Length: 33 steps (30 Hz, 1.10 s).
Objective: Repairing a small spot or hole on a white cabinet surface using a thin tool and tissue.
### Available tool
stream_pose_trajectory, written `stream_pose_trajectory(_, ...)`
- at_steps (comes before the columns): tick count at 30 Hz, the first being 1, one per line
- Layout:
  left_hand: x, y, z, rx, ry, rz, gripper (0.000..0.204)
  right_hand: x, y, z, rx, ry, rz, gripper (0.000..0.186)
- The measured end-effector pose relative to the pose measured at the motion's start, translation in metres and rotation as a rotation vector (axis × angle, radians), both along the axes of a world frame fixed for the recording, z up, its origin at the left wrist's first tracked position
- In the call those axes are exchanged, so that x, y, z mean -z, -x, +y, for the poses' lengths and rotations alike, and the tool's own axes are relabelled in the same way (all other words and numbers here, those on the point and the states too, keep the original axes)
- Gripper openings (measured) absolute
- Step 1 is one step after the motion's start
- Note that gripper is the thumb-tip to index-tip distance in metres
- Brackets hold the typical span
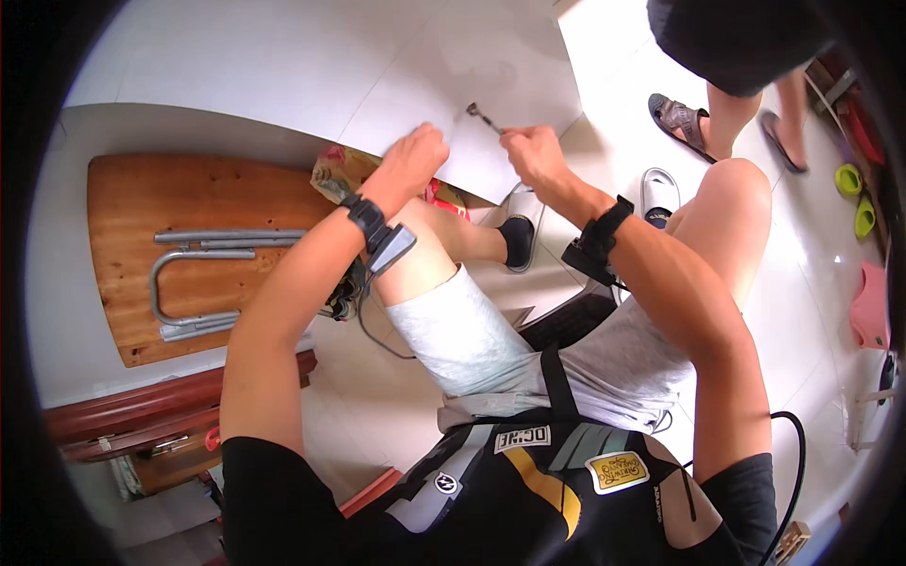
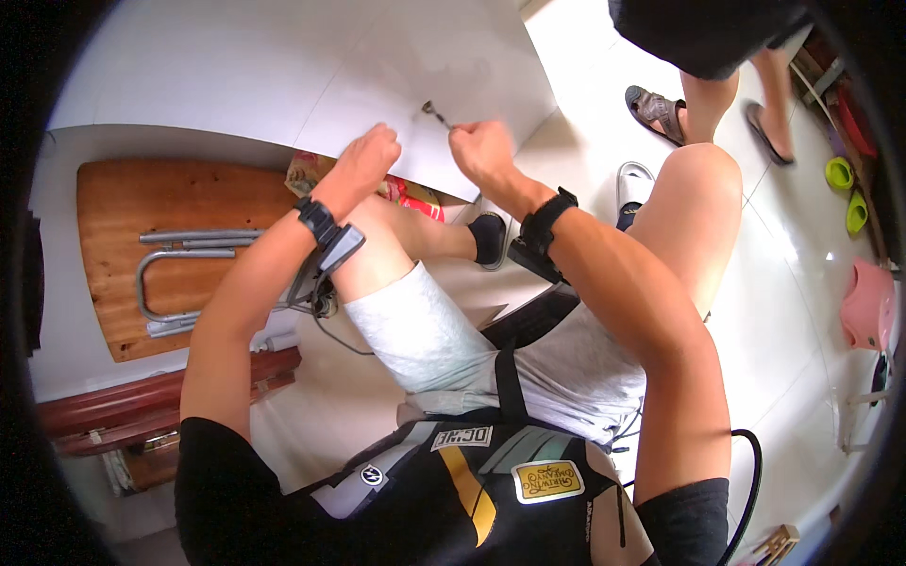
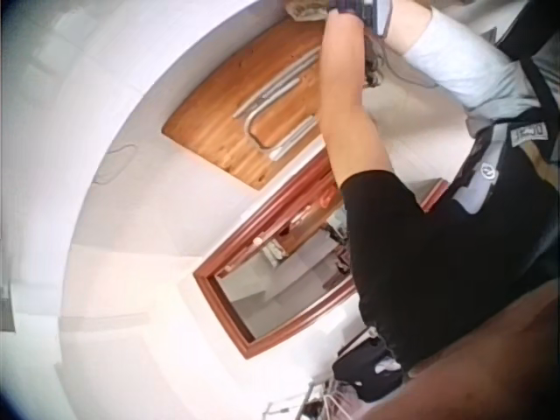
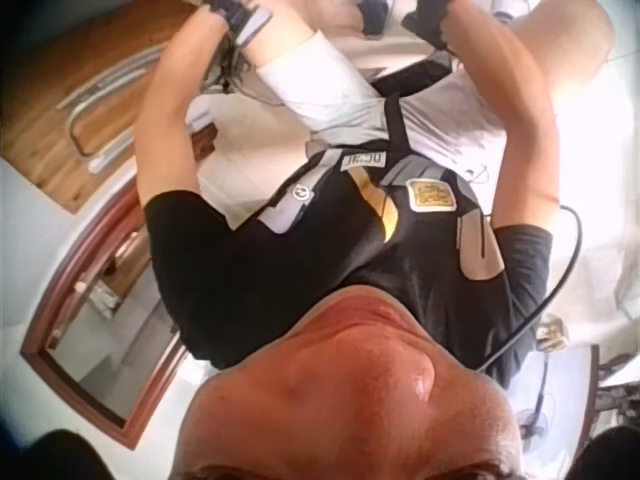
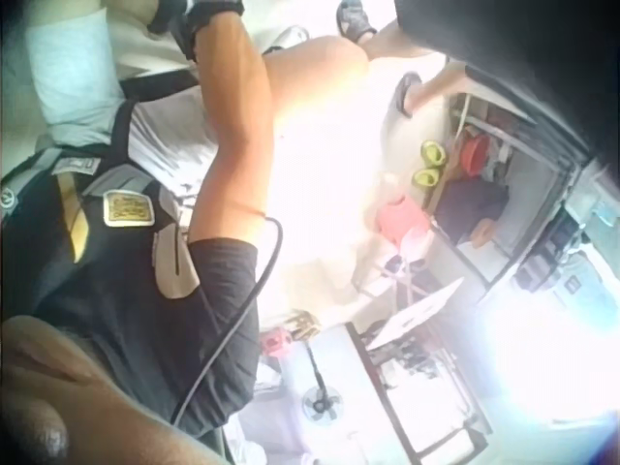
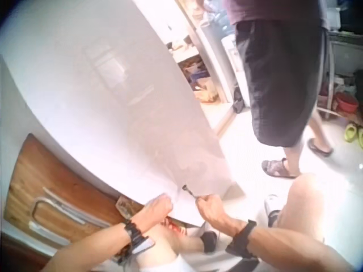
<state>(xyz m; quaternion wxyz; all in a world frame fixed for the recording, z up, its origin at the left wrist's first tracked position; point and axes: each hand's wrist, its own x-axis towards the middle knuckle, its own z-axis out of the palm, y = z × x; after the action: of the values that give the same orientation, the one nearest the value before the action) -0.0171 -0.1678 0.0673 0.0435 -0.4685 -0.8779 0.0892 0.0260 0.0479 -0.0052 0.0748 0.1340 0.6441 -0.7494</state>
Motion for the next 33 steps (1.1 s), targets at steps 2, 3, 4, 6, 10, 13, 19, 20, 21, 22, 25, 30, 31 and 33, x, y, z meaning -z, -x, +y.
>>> stream_pose_trajectory(2, -0.007, -0.011, -0.010, -0.011, 0.024, -0.013, 0.006, 0.000, -0.003, -0.005, -0.063, 0.010, 0.016, 0.028)
stream_pose_trajectory(3, -0.012, -0.017, -0.018, -0.033, 0.045, -0.030, 0.007, -0.002, -0.008, -0.012, -0.137, 0.018, 0.029, 0.028)
stream_pose_trajectory(4, -0.018, -0.023, -0.021, -0.029, 0.051, -0.034, 0.007, -0.005, -0.015, -0.018, -0.170, 0.059, 0.044, 0.027)
stream_pose_trajectory(6, -0.035, -0.031, -0.023, -0.144, 0.081, 0.002, 0.004, -0.010, -0.021, -0.034, -0.204, 0.137, 0.032, 0.025)
stream_pose_trajectory(10, -0.075, -0.033, -0.021, -0.143, -0.033, 0.145, 0.008, -0.030, -0.026, -0.039, -0.260, 0.097, 0.085, 0.025)
stream_pose_trajectory(13, -0.092, -0.033, -0.016, -0.145, -0.219, 0.289, 0.015, -0.044, -0.007, -0.030, -0.205, 0.110, 0.039, 0.026)
stream_pose_trajectory(19, -0.055, -0.036, 0.013, -0.240, -0.482, 0.162, 0.015, -0.057, 0.011, -0.005, -0.066, 0.212, -0.089, 0.033)
stream_pose_trajectory(20, -0.047, -0.037, 0.016, -0.264, -0.500, 0.118, 0.014, -0.064, 0.005, -0.011, -0.097, 0.233, -0.050, 0.033)
stream_pose_trajectory(21, -0.039, -0.038, 0.022, -0.256, -0.505, 0.112, 0.014, -0.069, 0.000, -0.013, -0.125, 0.250, -0.016, 0.033)
stream_pose_trajectory(22, -0.033, -0.039, 0.025, -0.310, -0.471, 0.065, 0.013, -0.070, 0.001, -0.013, -0.091, 0.195, 0.021, 0.023)
stream_pose_trajectory(25, -0.016, -0.035, 0.032, -0.359, -0.432, -0.005, 0.011, -0.051, 0.022, 0.002, 0.088, 0.121, -0.006, 0.022)
stream_pose_trajectory(30, 0.019, -0.046, 0.056, -0.290, -0.287, -0.188, 0.010, -0.061, 0.030, 0.012, 0.059, 0.149, -0.034, 0.021)
stream_pose_trajectory(31, 0.024, -0.052, 0.067, -0.222, -0.279, -0.274, 0.011, -0.062, 0.033, 0.014, 0.068, 0.154, -0.029, 0.021)
stream_pose_trajectory(33, 0.037, -0.053, 0.093, -0.241, -0.196, -0.308, 0.012, -0.062, 0.038, 0.023, 0.039, 0.087, 0.092, 0.031)
